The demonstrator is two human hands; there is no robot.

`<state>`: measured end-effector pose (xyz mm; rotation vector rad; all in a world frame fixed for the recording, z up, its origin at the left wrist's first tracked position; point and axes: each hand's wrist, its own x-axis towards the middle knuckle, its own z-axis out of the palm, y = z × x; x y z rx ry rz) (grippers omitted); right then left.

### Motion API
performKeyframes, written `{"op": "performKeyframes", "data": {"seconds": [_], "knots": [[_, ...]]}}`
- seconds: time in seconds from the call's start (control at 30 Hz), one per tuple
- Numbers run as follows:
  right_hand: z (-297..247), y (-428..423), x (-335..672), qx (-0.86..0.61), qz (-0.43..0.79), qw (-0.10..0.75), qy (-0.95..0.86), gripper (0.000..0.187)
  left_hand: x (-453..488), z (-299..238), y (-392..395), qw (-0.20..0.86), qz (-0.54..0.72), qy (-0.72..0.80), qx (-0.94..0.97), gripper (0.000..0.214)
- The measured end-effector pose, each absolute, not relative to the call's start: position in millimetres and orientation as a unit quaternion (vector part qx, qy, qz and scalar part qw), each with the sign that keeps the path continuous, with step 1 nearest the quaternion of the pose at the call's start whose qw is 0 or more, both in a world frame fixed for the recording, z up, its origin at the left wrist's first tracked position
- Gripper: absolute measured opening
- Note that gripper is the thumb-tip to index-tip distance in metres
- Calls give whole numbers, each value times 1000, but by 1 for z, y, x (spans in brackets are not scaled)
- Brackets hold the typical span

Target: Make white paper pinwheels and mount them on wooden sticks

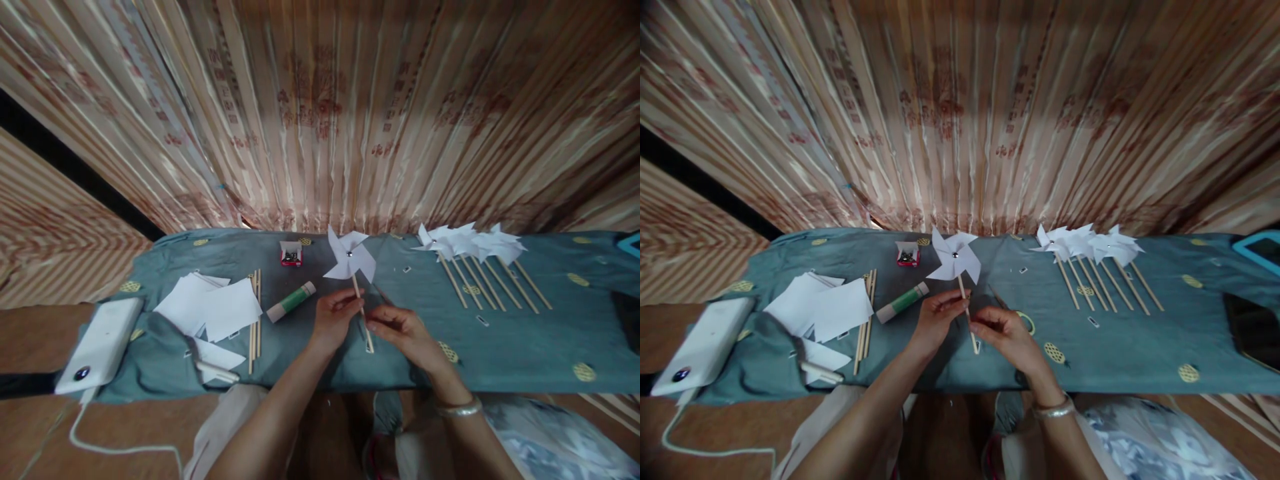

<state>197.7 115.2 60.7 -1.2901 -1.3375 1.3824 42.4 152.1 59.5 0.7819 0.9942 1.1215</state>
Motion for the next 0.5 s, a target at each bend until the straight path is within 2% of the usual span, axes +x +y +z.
{"op": "performKeyframes", "data": {"seconds": [0.3, 0.5], "knots": [[57, 111, 190, -530, 516, 358, -570, 37, 45, 57, 151, 664, 507, 422, 352, 28], [57, 113, 201, -569, 448, 384, -573, 42, 46, 54, 148, 647, 512, 426, 370, 30]]}}
